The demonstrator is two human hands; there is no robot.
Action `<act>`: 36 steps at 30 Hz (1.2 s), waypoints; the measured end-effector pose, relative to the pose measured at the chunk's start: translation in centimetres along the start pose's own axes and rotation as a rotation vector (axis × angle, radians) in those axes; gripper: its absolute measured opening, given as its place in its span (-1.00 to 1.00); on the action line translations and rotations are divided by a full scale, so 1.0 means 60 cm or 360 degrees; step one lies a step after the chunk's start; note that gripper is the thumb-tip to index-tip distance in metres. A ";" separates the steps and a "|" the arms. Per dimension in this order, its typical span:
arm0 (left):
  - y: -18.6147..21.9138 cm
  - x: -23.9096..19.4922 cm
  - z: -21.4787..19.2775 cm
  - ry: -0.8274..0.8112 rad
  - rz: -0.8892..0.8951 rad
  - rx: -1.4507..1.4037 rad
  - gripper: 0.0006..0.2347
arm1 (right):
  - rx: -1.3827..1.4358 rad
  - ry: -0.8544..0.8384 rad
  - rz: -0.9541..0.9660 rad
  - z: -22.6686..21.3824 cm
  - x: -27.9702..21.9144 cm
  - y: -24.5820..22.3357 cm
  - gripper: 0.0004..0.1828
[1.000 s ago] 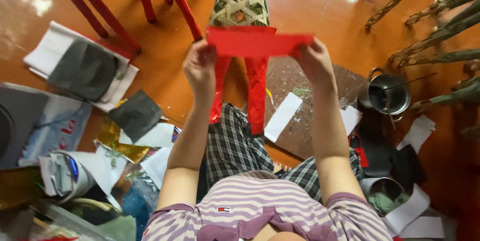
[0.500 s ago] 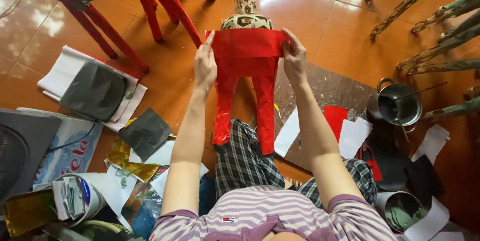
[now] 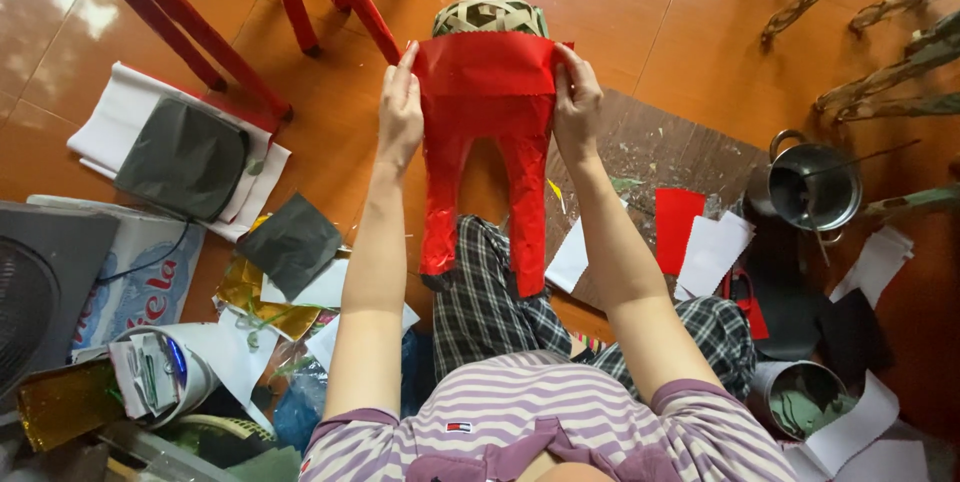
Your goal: Making a paper decoration by cutting and gluing colored paper strips onto a bamboo frame.
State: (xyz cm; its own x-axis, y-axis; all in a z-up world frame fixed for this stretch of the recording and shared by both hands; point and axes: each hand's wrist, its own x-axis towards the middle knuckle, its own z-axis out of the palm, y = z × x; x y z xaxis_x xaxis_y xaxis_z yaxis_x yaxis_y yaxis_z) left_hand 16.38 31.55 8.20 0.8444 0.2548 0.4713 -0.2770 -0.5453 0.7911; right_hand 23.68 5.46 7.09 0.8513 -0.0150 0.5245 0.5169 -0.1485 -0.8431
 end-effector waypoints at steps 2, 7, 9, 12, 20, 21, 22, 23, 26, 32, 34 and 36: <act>0.001 -0.001 -0.005 -0.0050 -0.0134 -0.0098 -0.63 | 0.0048 -0.0018 0.0021 0.005 -0.003 0.011 -0.75; 0.000 -0.005 -0.008 -0.0077 -0.0255 -0.0271 -0.64 | 0.0311 -0.0061 0.0078 0.008 -0.005 0.017 -0.74; 0.008 -0.009 -0.009 -0.0028 -0.0164 -0.0291 -0.65 | 0.0272 -0.0022 0.0048 0.005 -0.006 0.013 -0.74; 0.004 -0.011 -0.007 -0.0022 -0.0141 -0.0319 -0.64 | 0.0135 -0.0008 0.0068 -0.002 -0.010 -0.006 -0.71; -0.038 -0.018 -0.005 -0.0182 -0.0302 -0.0434 -0.64 | 0.0485 -0.0076 0.0302 0.007 -0.018 0.065 -0.66; -0.049 -0.019 -0.006 -0.0258 -0.0325 -0.0481 -0.64 | 0.0476 -0.0123 0.0452 0.005 -0.021 0.074 -0.61; -0.052 -0.020 -0.009 -0.0261 -0.0328 -0.0482 -0.64 | 0.0474 -0.0121 0.0455 0.004 -0.021 0.067 -0.61; -0.055 -0.021 -0.013 -0.0391 -0.0366 -0.0492 -0.61 | 0.0610 -0.0217 0.0454 0.003 -0.022 0.061 -0.55; -0.037 -0.019 -0.025 -0.0625 -0.0601 -0.0688 -0.52 | 0.1027 -0.0366 0.0504 0.013 -0.026 0.068 -0.43; -0.025 -0.023 -0.032 -0.0783 -0.0859 -0.1034 -0.48 | 0.1556 -0.0522 0.0713 0.019 -0.040 0.032 -0.29; -0.035 -0.030 -0.029 -0.0798 -0.0794 -0.1173 -0.49 | 0.1653 -0.0561 0.0780 0.022 -0.042 0.026 -0.28; -0.056 -0.038 -0.022 -0.0728 -0.0522 -0.1411 -0.52 | 0.1561 -0.0539 0.0724 0.027 -0.043 0.035 -0.33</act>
State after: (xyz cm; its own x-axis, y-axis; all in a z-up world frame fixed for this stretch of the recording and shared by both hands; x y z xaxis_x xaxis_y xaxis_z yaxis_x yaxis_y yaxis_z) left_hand 14.80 33.84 4.98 0.9804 -0.1428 0.1361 -0.0838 0.3228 0.9427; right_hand 22.71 6.78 3.80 0.8820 0.4208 0.2122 -0.1257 0.6440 -0.7546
